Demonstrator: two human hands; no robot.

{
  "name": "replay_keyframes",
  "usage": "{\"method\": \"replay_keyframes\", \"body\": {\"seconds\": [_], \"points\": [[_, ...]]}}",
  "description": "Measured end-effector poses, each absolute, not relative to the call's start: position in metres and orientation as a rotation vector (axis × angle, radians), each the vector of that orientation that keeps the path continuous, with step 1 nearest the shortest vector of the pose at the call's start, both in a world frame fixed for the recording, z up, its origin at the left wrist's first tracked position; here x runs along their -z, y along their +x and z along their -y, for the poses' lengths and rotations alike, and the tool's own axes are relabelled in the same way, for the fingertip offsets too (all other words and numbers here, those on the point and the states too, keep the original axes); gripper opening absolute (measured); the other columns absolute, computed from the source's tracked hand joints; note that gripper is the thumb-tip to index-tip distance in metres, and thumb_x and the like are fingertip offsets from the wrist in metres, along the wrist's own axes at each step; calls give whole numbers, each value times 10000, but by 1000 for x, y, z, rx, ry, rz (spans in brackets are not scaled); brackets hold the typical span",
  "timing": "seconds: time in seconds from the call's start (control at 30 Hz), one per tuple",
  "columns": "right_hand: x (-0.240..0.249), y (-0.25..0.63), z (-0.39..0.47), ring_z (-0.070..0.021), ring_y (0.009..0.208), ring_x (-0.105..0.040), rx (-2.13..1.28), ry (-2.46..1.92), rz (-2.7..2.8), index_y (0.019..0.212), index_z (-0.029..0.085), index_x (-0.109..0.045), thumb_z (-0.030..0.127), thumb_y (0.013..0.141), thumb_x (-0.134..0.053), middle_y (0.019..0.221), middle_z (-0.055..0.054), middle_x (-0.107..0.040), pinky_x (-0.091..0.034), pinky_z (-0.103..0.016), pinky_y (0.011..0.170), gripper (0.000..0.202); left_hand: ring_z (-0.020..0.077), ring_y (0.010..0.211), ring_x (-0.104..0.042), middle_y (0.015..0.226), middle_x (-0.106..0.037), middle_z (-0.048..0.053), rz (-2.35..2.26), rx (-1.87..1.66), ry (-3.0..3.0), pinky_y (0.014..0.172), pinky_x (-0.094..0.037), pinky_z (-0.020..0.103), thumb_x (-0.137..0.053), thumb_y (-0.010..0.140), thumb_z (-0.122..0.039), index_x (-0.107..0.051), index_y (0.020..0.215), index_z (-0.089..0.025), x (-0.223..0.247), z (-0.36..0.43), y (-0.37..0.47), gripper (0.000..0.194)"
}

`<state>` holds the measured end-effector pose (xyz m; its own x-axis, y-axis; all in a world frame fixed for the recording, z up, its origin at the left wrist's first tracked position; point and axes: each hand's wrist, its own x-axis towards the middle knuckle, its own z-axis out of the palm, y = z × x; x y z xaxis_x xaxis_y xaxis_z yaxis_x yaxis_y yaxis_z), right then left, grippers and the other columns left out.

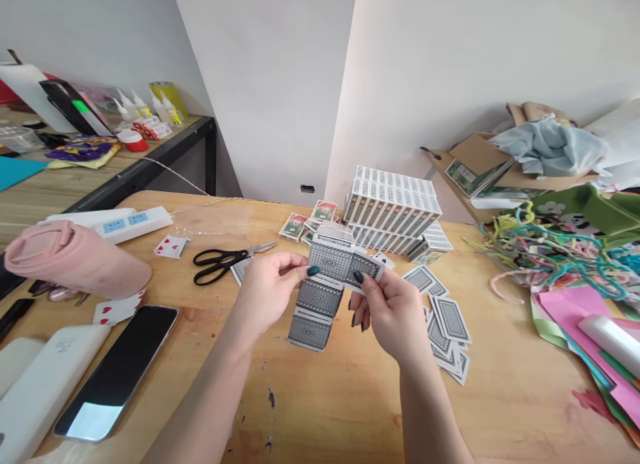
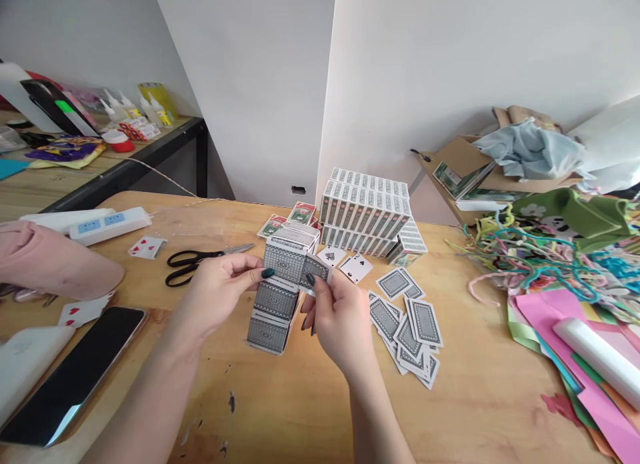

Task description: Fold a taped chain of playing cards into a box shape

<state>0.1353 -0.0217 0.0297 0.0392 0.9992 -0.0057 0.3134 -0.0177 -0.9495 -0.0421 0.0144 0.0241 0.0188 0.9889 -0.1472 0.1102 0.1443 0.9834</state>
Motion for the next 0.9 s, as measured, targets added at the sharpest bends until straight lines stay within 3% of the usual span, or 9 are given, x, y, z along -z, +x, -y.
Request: {"method": "replay_keyframes", "body": {"seconds": [0.33, 0.9], "points": [[-25, 141, 16, -120, 374, -553, -1094, -1421, 1384, 648, 198, -494, 367, 919, -422, 465, 14, -577, -432, -215, 387, 327, 192, 813, -637, 798, -716, 20, -1255, -1003, 1304, 744, -487, 276, -644, 746, -300, -735, 837, -184, -22, -12, -41, 172], [-35, 144, 18, -67, 308, -457, -959, -1556, 1599, 580, 200, -428, 291, 927, -408, 400, 56, -493, -345, -179, 382, 359, 178, 737, -601, 745, -672, 18, -1374, -950, 1567, 676, -459, 272, -592, 784, -303, -682, 727, -179, -33, -6, -40, 164]]}}
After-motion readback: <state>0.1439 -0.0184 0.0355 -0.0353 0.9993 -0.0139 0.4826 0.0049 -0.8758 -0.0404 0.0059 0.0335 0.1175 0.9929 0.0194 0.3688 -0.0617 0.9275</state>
